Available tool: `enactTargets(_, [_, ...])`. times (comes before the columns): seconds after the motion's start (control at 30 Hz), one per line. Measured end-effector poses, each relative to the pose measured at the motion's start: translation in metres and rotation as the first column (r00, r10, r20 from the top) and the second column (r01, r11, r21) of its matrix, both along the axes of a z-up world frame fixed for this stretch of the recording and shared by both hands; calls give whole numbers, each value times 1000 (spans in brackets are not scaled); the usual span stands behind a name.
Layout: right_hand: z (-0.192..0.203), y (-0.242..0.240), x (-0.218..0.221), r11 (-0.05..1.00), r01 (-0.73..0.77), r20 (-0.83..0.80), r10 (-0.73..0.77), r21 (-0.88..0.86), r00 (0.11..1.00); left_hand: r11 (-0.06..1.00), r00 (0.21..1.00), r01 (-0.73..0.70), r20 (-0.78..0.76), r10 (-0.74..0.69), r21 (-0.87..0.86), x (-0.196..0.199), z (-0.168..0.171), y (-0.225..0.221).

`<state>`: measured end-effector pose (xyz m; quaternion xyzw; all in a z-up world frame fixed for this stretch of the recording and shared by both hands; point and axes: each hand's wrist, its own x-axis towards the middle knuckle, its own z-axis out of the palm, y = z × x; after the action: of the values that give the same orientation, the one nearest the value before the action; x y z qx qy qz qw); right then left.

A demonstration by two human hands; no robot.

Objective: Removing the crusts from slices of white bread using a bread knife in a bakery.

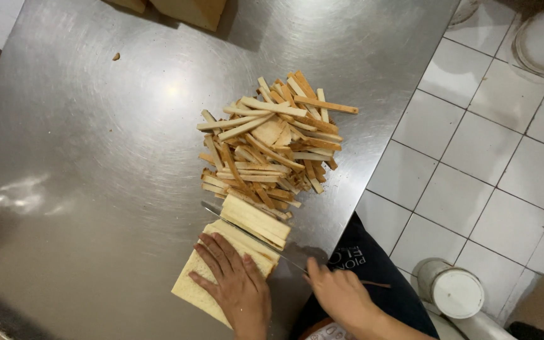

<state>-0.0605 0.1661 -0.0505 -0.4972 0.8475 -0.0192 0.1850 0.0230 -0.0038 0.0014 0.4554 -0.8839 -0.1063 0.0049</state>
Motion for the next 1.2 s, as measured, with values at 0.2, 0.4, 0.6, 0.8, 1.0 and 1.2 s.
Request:
enactTargets(0.2, [-12,43,6,997,51,27,-53,64,998,1000,1000,4,18,-4,23,1,1,0])
enactTargets(0.4, [-27,-30,3,999,8,-29,-9,-36,1000,999,999,42,-16,-42,-11,1,2,0])
enactTargets(0.6, [-5,18,-5,1000,29,128,-28,-1,991,1000,1000,-28,0,28,9,-2,3,0])
enactTargets(0.8, [-12,23,-7,993,77,189,-93,89,978,1000,1000,-1,17,1,16,-1,3,-1])
enactTargets(1.0, [-38,-34,-4,1000,-31,144,31,0,989,1000,1000,16,22,-16,15,1,0,-2])
enactTargets(1.2, [-33,38,-4,997,66,230,-70,26,971,999,999,-38,21,37,21,-3,5,-2])
